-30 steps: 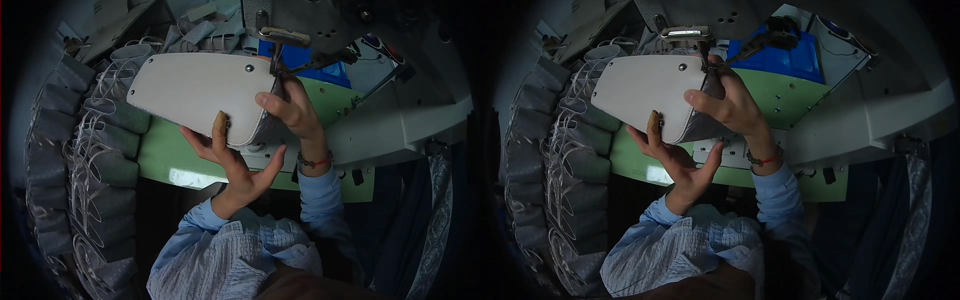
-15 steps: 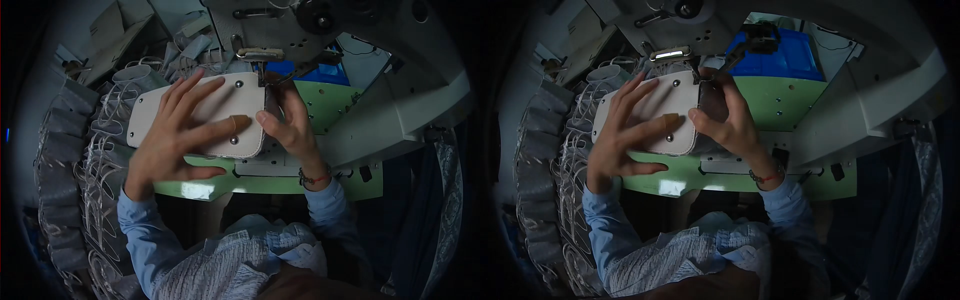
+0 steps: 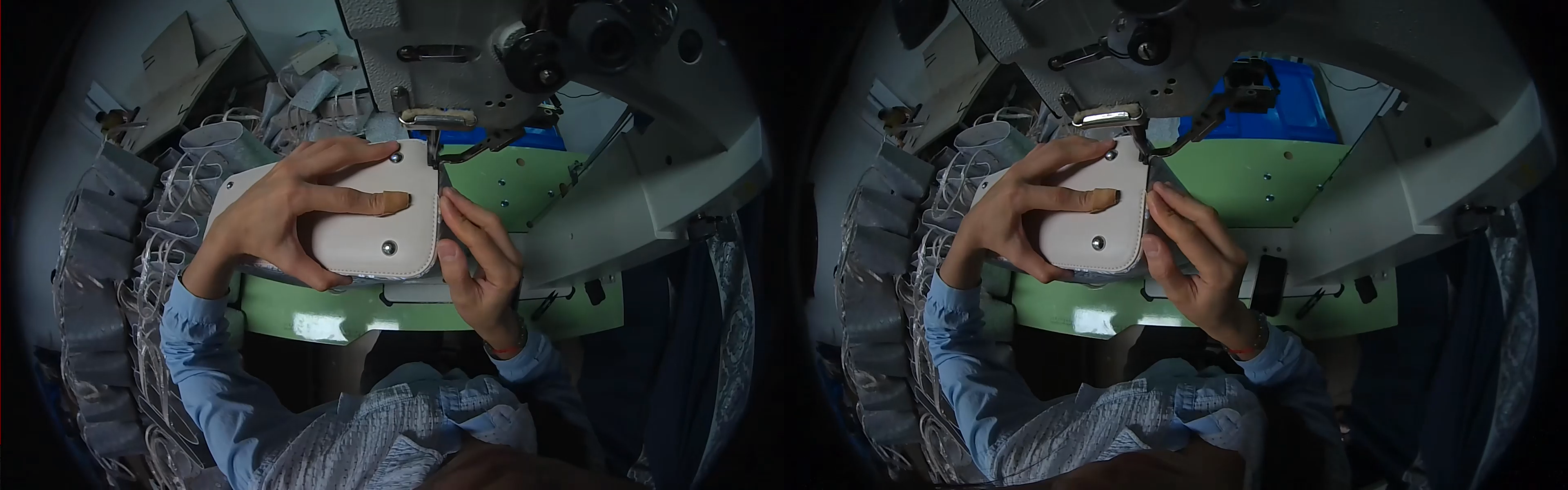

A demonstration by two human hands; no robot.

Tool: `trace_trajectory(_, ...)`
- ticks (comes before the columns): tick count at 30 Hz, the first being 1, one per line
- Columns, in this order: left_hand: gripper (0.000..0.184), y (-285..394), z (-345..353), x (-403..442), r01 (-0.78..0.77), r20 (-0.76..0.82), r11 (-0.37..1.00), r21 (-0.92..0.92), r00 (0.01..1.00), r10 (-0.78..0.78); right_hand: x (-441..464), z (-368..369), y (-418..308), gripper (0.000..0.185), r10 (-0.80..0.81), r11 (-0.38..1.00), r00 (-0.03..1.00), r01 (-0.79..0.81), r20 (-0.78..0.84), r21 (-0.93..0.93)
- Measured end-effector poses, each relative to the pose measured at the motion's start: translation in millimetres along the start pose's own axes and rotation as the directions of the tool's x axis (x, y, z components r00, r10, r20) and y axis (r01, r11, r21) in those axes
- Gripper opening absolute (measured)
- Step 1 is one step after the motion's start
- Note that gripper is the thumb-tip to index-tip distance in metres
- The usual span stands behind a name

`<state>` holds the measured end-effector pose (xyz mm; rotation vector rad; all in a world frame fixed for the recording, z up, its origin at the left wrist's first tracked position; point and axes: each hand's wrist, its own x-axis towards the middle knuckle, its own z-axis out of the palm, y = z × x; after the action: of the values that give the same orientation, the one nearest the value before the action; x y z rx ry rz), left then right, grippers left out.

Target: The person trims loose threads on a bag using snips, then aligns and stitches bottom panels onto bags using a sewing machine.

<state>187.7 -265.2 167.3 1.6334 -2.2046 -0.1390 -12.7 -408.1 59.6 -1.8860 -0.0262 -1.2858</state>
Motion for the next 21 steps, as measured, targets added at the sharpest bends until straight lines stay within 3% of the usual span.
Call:
trace_trajectory(3,0.084,3.6,0.9,2.8,-0.001,-0.068,0.998,0.067,0.998,0.006,-0.1,-1.3,4.1,0.032,-0.032,0.999,0.999,0.032,0.008,-0.044)
trace_trajectory(21,0.084,2.0,-5.6,10.1,0.080,-0.050,0.988,0.133,0.996,-0.074,5.9,-1.3,9.6,0.030,-0.013,0.998,1.000,0.013,-0.001,-0.064)
